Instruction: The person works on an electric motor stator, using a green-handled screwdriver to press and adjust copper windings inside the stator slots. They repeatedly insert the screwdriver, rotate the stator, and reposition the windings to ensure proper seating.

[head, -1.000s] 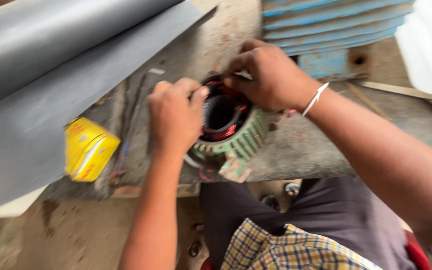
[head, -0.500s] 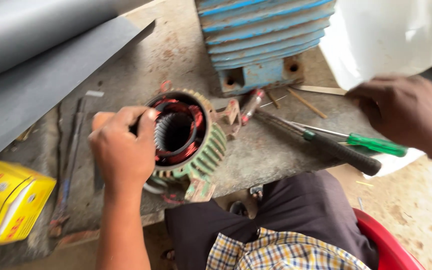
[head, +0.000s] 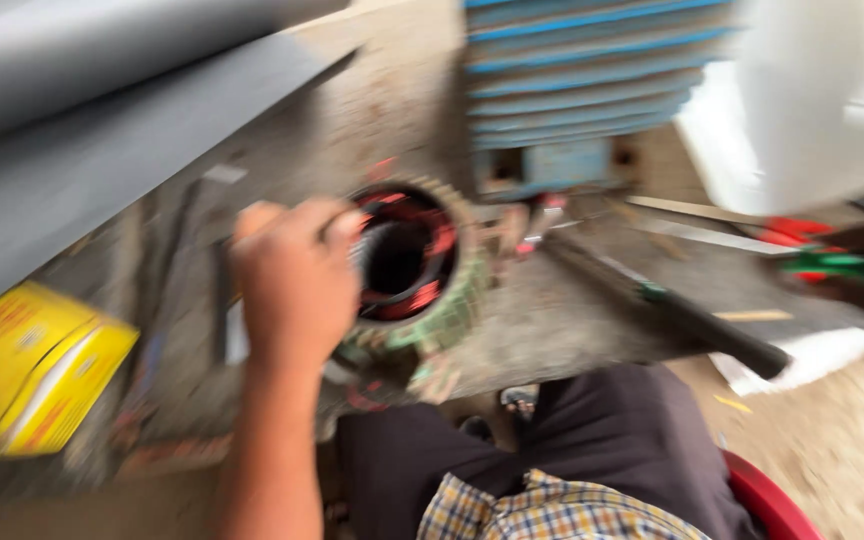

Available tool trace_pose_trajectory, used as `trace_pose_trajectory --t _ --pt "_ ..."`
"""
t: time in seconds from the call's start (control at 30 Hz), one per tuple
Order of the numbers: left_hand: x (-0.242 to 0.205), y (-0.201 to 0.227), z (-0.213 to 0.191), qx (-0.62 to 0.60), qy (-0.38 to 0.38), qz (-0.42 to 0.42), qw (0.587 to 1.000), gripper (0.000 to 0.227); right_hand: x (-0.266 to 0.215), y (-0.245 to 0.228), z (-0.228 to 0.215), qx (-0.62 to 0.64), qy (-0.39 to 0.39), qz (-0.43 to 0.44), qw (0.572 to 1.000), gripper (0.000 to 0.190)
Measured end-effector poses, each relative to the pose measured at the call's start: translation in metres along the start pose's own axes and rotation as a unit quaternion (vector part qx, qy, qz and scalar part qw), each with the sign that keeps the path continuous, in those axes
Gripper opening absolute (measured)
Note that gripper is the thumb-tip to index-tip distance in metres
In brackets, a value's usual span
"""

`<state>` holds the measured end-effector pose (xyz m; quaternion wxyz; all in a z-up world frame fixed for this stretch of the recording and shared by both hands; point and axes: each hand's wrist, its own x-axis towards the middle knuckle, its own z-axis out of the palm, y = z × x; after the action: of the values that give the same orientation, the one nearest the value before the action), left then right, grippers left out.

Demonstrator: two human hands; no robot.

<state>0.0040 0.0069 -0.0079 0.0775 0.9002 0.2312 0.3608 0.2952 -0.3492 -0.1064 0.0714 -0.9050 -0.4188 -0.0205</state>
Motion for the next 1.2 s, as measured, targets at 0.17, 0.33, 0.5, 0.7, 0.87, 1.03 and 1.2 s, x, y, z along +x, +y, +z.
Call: trace_pose_trajectory --t 0.17,0.33,0.5,0.7,0.87,1.03,1.2 --pt "-0.001 -0.003 0.002 0.027 -0.034 -0.049 0.998 0.006 0.025 -0.027 0.007 0.051 0.019 -0.046 0.997 0.027" --pt "-0.002 0.007 -0.004 0.036 -0.032 -0.078 0.996 0.008 0.042 -0.032 0.0 0.077 0.024 -0.063 0.995 0.024" --pt "0.002 0.012 -0.009 0.02 -0.045 -0.089 0.995 0.011 0.044 -0.039 -0.018 0.107 0.034 -0.063 0.992 0.021" --pt "-0.002 0.011 -0.005 0.023 -0.042 -0.094 0.994 0.011 0.055 -0.098 -0.062 0.221 0.084 -0.146 0.961 0.018" --pt "-0.004 0.016 -0.006 0.036 -0.045 -0.1 0.993 0.012 0.079 -0.16 -0.117 0.321 0.137 -0.278 0.895 0.016" --pt "-0.003 0.02 -0.005 0.048 -0.047 -0.116 0.991 0.012 0.137 -0.225 -0.134 0.417 0.087 -0.337 0.839 0.015" --pt "-0.006 0.019 -0.005 0.036 -0.031 -0.116 0.992 0.01 0.178 -0.263 -0.096 0.601 -0.016 -0.374 0.706 0.03"
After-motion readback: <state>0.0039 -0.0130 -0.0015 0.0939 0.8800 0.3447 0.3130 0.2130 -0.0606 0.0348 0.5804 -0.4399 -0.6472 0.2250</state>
